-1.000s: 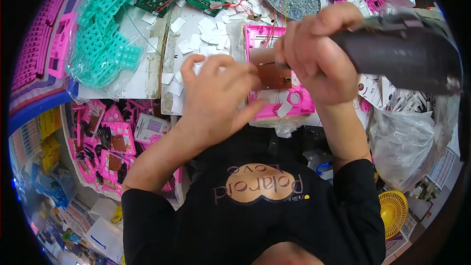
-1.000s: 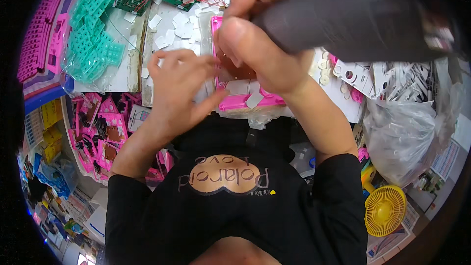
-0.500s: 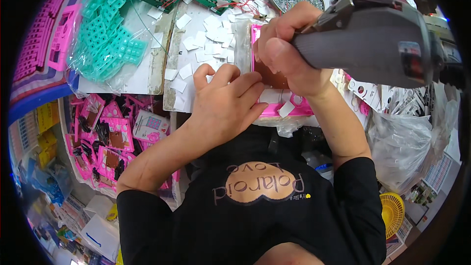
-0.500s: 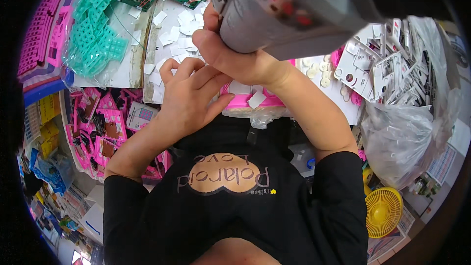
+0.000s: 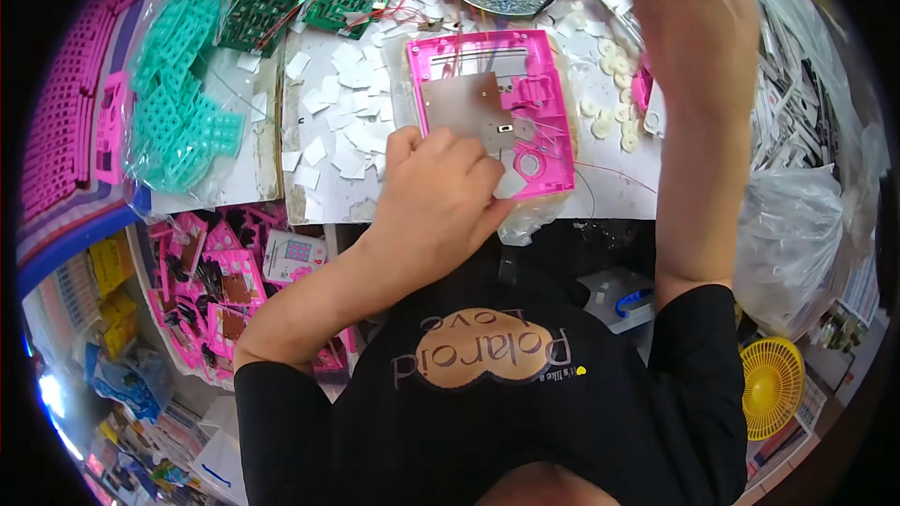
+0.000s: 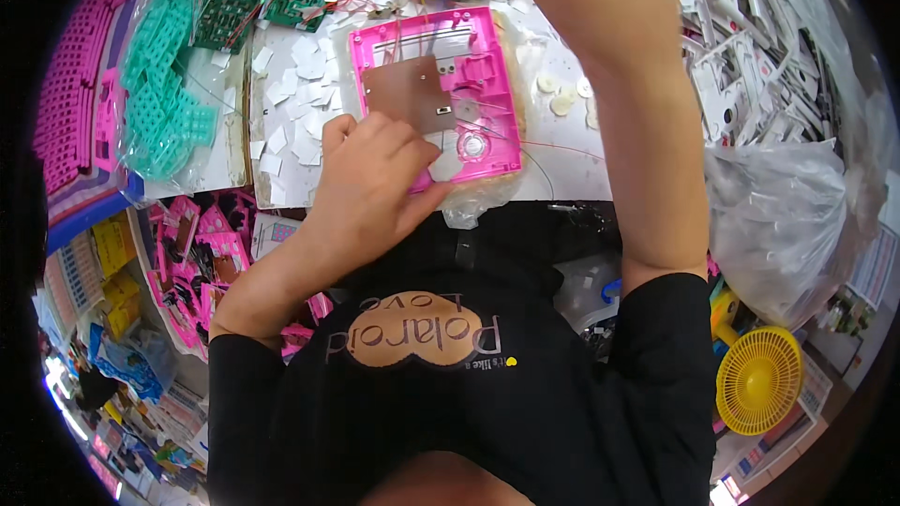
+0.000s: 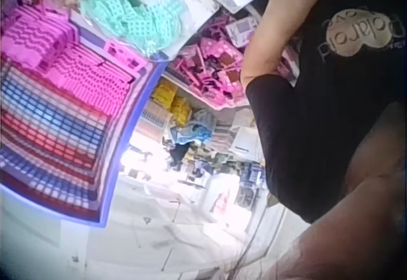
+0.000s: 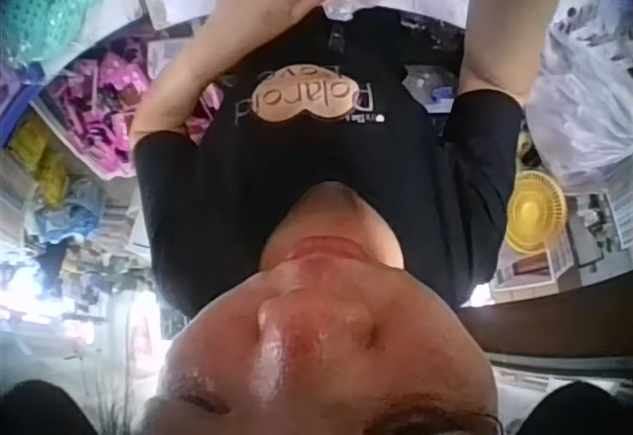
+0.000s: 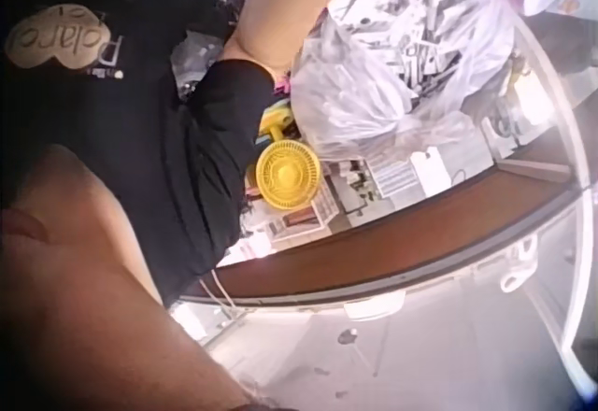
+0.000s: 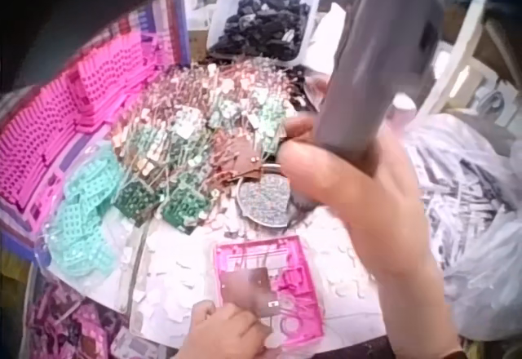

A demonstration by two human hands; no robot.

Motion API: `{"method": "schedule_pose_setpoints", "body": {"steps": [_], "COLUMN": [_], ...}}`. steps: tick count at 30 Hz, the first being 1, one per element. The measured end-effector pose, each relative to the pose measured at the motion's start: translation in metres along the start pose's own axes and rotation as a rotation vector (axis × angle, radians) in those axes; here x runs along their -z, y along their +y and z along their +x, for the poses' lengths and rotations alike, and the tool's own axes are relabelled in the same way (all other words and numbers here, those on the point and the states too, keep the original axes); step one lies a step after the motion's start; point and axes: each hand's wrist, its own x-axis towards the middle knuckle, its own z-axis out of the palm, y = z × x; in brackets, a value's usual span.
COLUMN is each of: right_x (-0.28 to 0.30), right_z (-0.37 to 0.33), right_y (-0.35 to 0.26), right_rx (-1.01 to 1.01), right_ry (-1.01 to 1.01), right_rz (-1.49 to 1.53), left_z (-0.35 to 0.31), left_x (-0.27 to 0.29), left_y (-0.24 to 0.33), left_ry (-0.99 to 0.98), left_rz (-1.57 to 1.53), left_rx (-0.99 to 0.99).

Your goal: Assemble toy cash registers by inserting components and using a heat gun.

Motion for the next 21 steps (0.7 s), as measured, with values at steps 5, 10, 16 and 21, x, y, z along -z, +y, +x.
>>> {"method": "schedule_pose_setpoints", "body": {"steps": [5, 10, 16, 21], "right_x": [0.036, 0.02, 0.014, 0.004], "right_z": [-0.075, -0.108, -0.107, -0.114], "right_y": [0.011, 0.039, 0.045, 0.041], "right_rx": [0.144, 0.01, -0.121, 0.017], "right_ry": [-0.01, -0.669, -0.672, -0.466], "right_rz": [-0.299, -0.4, -0.368, -0.467], "left_z": [0.001, 0.015, 0.011, 0.01], "left_x": [0.008, 0.016, 0.027, 0.016], "left_y": [-0.015, -0.02, -0.02, -0.018], "left_ry": [0.061, -0.026, -0.087, 0.038], "left_rz": [-0.397, -0.457, -0.598, -0.315], "left_rx": [0.154, 0.285, 0.497, 0.294]}}
